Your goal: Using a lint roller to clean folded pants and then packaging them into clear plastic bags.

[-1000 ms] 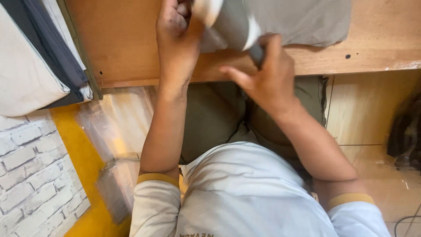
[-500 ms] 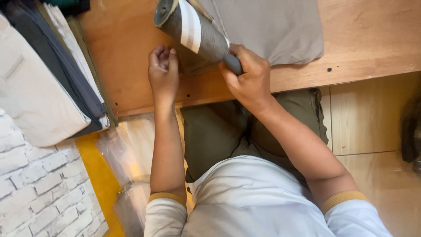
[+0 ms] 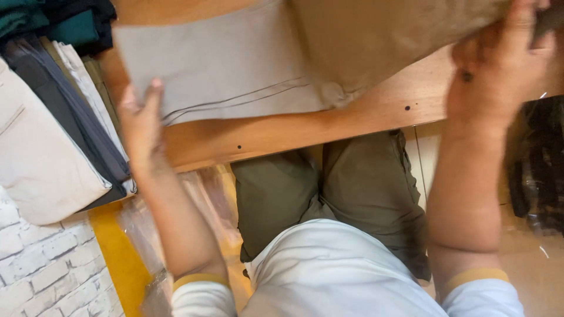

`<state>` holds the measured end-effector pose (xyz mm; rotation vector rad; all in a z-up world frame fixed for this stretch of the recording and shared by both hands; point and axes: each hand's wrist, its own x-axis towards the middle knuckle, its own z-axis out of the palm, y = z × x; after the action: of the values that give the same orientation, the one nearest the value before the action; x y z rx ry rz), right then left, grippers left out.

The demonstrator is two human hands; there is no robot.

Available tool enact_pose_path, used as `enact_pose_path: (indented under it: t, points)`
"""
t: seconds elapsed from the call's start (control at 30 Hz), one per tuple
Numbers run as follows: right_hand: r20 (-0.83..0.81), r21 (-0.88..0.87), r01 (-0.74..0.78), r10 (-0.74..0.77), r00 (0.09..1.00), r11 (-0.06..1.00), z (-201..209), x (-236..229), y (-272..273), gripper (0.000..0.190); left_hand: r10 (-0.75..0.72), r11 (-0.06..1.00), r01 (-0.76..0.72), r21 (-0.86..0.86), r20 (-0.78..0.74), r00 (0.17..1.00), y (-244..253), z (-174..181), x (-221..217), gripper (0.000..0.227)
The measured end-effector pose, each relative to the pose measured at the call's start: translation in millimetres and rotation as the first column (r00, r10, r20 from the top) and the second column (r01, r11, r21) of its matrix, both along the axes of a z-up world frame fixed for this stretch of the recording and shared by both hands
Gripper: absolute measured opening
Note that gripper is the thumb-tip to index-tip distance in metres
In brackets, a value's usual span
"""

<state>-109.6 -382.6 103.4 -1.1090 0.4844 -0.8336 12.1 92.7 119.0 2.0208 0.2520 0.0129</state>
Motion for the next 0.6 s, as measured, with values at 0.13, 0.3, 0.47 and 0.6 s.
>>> enact_pose_path:
  t: [0.13,0.3,0.47,0.6]
  points:
    - [-0.304,-0.088,-0.067,0.037,0.952,0.994,-15,-28,-31,0.035,-0.066,0.993,0.069,0.092,-0.042,0.997,70,-23,5,0.022]
    - [-0.299,-0.763,-0.084,-0.235,0.925,0.641,-58,-67,-10,0.03,-0.077,0.854,-0.139,0.502,0.386,0.919,76,-69,3,0.027]
    - [-0.76,-0.578,-0.737,0.096,0.643,0.35,-25,-48,109,0.069,-0.488,0.77,0.138,0.623,0.436,0.756,-66,-63,-1,0.039]
    - [-0.845,-0.527,-0.848,0.065,0.53,0.055,-25,-20,140,0.052,-0.608,0.604,0.316,0.732,0.167,0.776,-136,-55,-8,0.053]
